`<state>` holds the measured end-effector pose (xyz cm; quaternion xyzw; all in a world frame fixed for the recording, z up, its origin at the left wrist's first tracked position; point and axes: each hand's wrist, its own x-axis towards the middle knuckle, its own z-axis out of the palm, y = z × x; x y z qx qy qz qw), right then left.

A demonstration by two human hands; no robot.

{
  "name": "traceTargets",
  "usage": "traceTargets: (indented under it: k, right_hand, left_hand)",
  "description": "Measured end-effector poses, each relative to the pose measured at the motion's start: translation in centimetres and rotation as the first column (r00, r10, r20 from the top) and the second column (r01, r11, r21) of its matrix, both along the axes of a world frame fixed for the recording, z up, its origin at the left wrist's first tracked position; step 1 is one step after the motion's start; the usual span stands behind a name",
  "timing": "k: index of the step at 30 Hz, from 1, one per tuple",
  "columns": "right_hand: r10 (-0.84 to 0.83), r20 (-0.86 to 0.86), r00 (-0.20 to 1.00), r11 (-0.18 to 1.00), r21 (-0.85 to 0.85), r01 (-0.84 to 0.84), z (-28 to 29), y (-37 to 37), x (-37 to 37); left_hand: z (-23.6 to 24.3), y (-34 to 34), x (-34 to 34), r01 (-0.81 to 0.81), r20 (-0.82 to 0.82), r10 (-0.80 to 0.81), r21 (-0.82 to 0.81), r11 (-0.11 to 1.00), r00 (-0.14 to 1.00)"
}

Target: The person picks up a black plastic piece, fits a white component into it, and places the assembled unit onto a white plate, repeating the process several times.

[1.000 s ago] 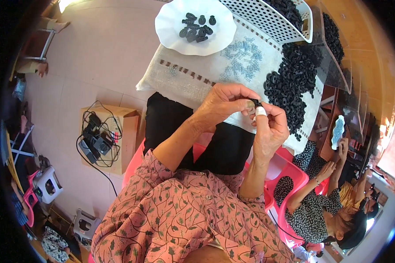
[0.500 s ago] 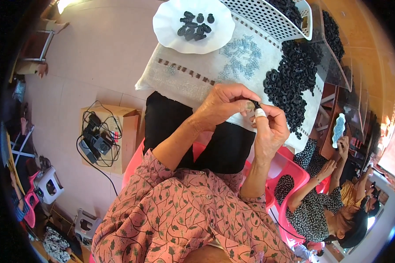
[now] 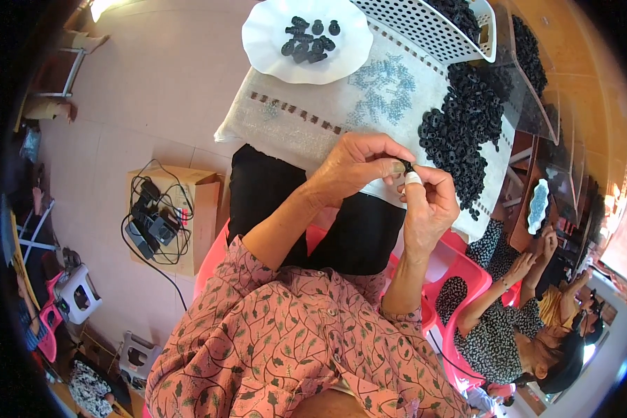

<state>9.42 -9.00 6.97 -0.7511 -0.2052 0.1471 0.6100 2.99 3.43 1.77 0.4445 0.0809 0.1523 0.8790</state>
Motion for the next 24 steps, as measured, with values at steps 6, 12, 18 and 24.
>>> traceTargets:
  k: [6,12,18,24]
  right_hand:
    - [-0.012,0.055,0.998,0.998,-0.059,0.015,-0.5,-0.1,0.1]
    - [0.005,-0.005,1.000,0.997,-0.072,-0.005,-1.2,-0.4,0.5]
    - [0.029,-0.081,0.996,0.993,-0.110,-0.038,-0.4,-0.1,0.8]
    - [0.079,-0.059,0.995,0.981,-0.175,-0.089,-0.1,-0.1,1.5]
  left_hand:
    - [0.0,0.2,-0.2,-0.035,0.001,0.036,0.167,0.985,0.999]
    - [-0.3,0.1,-0.2,-0.035,-0.030,0.036,0.047,0.998,0.999]
    - [-1.0,0.3,-0.3,-0.058,-0.035,0.067,0.206,0.977,0.997]
    - [-0.7,0.5,-0.3,-0.094,-0.062,0.134,0.442,0.892,0.989]
